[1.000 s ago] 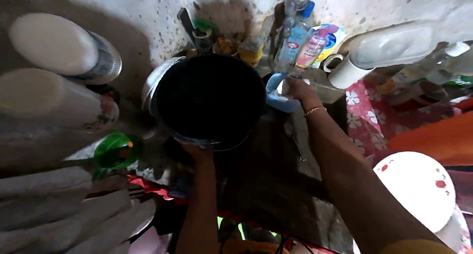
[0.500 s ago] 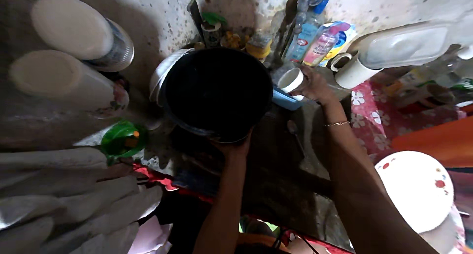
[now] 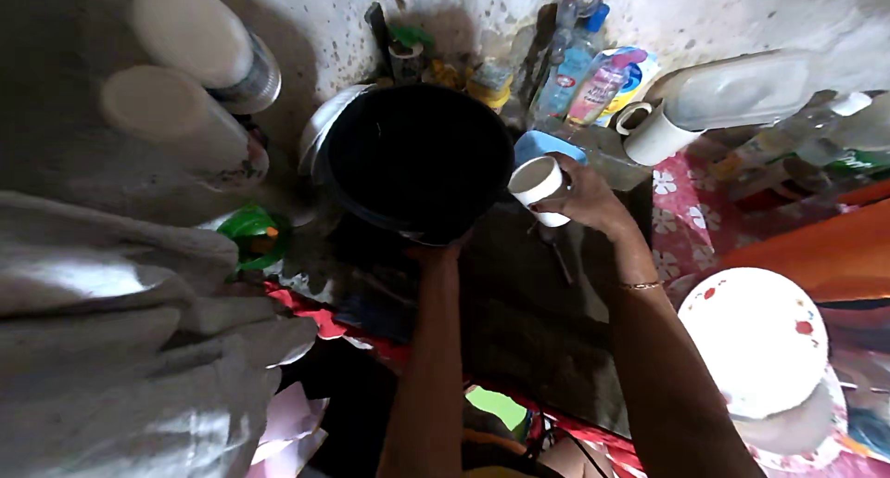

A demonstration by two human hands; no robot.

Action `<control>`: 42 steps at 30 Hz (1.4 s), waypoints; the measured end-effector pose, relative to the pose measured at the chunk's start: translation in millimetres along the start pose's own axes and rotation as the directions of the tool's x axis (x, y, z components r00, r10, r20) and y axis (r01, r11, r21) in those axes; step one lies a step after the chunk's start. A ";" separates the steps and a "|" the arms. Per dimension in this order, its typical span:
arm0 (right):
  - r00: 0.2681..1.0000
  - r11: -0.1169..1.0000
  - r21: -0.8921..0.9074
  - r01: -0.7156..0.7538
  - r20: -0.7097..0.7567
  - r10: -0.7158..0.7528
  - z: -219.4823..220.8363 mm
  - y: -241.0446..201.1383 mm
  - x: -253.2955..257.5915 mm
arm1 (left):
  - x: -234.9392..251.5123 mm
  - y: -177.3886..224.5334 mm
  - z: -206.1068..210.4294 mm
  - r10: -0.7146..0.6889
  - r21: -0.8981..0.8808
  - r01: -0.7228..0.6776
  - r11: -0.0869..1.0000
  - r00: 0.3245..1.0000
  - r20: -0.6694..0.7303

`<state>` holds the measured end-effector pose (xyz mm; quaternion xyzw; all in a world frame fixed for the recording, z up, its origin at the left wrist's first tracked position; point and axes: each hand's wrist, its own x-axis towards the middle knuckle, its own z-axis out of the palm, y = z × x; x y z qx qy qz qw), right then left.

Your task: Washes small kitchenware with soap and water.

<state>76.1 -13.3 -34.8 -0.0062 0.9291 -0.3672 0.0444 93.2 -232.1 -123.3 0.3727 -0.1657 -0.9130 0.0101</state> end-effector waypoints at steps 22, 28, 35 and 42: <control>0.963 0.982 0.021 0.190 0.192 -0.191 13.9 -69.0 -81.8 | -30.6 -8.0 8.8 0.498 0.019 -0.506 0.862 0.854 0.151; 0.977 0.998 -0.061 -0.034 0.209 0.047 7.9 -31.8 -61.5 | -2.5 -1.9 0.0 0.640 0.096 -0.651 0.753 0.758 0.126; 0.970 0.964 -0.110 -0.244 -0.003 0.245 -18.0 10.0 -38.0 | 17.9 53.9 -14.6 0.807 0.370 -0.887 0.277 0.424 0.411; 0.936 0.921 -0.213 -0.327 -0.205 0.285 -36.5 14.0 50.3 | 9.4 84.6 -1.6 0.707 0.336 -0.775 0.535 0.629 0.324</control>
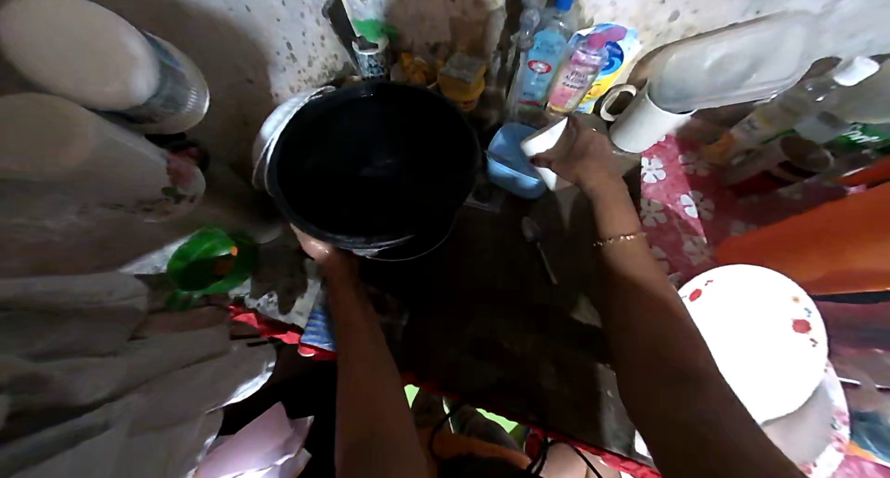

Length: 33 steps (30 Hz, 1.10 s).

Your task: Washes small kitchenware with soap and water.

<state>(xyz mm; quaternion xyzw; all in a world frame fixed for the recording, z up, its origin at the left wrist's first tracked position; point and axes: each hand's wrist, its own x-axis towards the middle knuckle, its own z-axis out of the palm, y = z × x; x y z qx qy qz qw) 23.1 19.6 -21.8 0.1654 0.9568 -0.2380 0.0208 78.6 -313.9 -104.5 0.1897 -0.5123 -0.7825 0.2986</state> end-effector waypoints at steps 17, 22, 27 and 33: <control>0.965 0.964 -0.265 0.011 0.256 0.059 70.3 -0.5 81.5 | 8.3 -3.2 -8.3 -0.321 -0.012 0.322 0.947 0.941 -0.106; 0.950 0.974 -0.052 0.221 0.237 -0.203 71.1 34.4 94.2 | -11.3 -9.7 1.6 -0.298 -0.039 0.295 0.955 0.950 -0.093; 0.958 0.909 0.333 0.250 0.049 -0.281 38.2 38.2 70.6 | -44.3 -4.9 18.4 -0.534 -0.316 0.513 0.799 0.845 0.022; 0.910 0.910 0.301 0.286 0.213 -0.356 -18.4 18.4 16.5 | -83.6 1.5 34.0 -0.708 -0.269 0.656 0.705 0.674 -0.213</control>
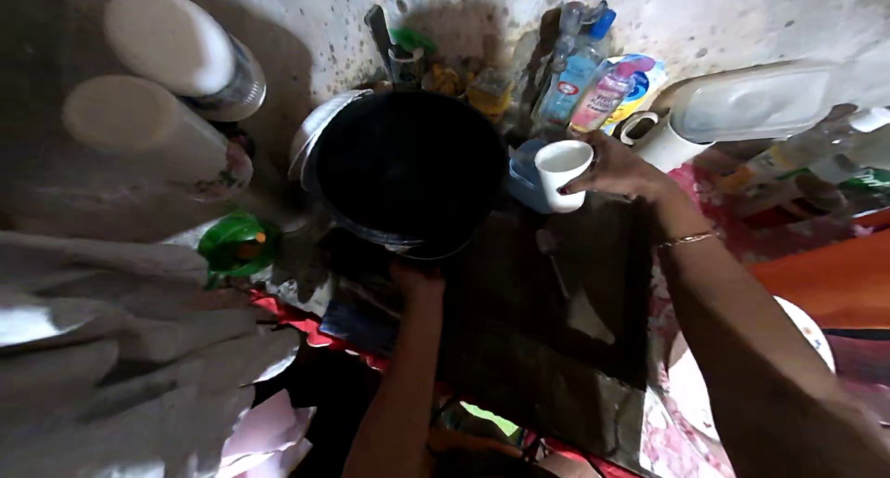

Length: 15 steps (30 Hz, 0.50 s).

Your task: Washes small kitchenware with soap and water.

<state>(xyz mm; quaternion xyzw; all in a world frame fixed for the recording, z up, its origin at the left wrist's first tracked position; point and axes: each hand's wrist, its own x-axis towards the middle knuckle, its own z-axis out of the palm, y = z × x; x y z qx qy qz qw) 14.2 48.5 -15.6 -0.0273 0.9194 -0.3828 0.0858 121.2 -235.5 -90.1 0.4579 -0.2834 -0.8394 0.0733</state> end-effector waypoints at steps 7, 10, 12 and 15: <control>0.892 0.905 -0.425 0.019 0.417 0.177 48.6 -54.7 -60.4 | -18.6 -23.3 -1.4 -0.153 0.240 0.143 0.960 0.988 0.025; 0.858 0.862 -0.504 0.047 0.463 0.224 82.3 -73.0 -68.1 | -4.2 -46.8 -3.7 -0.188 0.427 0.128 0.895 0.977 0.102; 0.868 0.877 -0.473 0.082 0.467 0.171 93.6 -81.2 -68.9 | 11.0 -57.6 -6.8 -0.148 0.534 0.024 0.845 0.970 0.191; 0.880 0.872 -0.469 0.138 0.463 0.109 92.2 -99.1 -67.4 | 27.0 -65.9 -9.1 -0.114 0.565 -0.074 0.822 0.950 0.290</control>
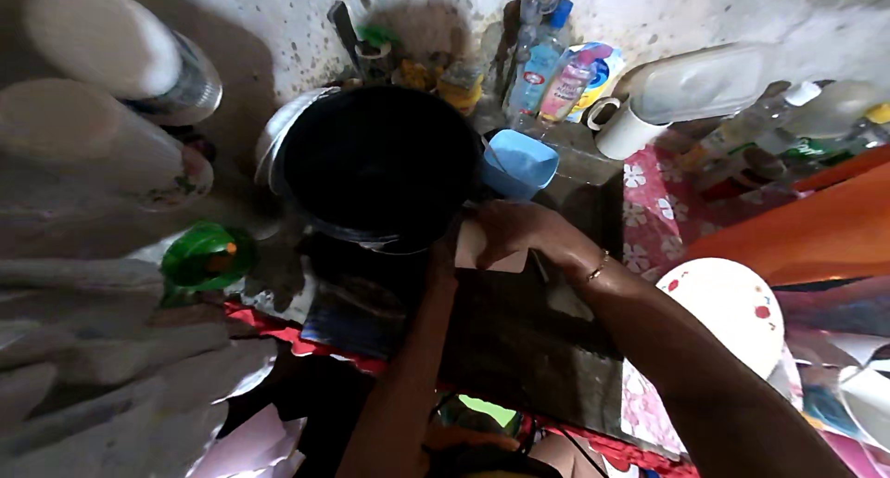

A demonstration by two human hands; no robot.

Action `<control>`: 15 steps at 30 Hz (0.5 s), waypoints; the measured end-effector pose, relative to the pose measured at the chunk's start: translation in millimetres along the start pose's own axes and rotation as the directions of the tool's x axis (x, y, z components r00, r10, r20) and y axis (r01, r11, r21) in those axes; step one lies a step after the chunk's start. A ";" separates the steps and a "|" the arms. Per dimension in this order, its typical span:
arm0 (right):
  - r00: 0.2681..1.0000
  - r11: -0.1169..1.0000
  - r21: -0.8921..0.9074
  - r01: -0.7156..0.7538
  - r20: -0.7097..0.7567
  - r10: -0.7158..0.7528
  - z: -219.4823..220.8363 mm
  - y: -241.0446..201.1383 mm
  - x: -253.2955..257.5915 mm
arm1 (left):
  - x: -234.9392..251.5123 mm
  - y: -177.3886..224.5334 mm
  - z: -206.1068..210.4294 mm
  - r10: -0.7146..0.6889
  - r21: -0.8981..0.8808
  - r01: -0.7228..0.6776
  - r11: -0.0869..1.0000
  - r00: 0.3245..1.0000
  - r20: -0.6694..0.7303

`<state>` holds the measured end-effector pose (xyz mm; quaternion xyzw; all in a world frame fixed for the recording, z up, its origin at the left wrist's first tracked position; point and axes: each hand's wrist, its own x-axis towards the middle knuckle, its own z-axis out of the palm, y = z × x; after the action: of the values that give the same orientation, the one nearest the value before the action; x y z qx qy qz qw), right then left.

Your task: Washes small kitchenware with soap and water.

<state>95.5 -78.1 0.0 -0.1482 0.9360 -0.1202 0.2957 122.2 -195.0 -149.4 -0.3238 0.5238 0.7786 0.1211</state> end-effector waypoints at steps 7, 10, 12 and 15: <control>0.974 0.973 -0.045 -0.225 -0.038 0.224 -34.5 38.7 -1.4 | -15.9 16.0 36.1 -0.085 0.024 0.082 0.996 0.962 0.259; 0.960 0.961 0.103 -0.255 -0.089 0.264 -37.3 79.6 5.1 | -16.8 24.0 56.4 0.158 0.166 -0.271 0.948 0.854 0.496; 0.962 0.955 0.215 -0.202 -0.142 0.235 -37.7 100.1 6.5 | -18.3 40.5 76.3 0.273 0.268 -0.503 0.822 0.760 0.590; 0.932 0.933 0.335 -0.131 -0.279 0.231 -44.4 115.5 -3.7 | -4.7 65.5 117.1 0.338 0.391 -0.646 0.656 0.715 0.612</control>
<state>48.4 36.5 1.1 0.0091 0.9500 -0.2598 0.1727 47.1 -117.2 -69.8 0.0974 0.7557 0.6369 0.1175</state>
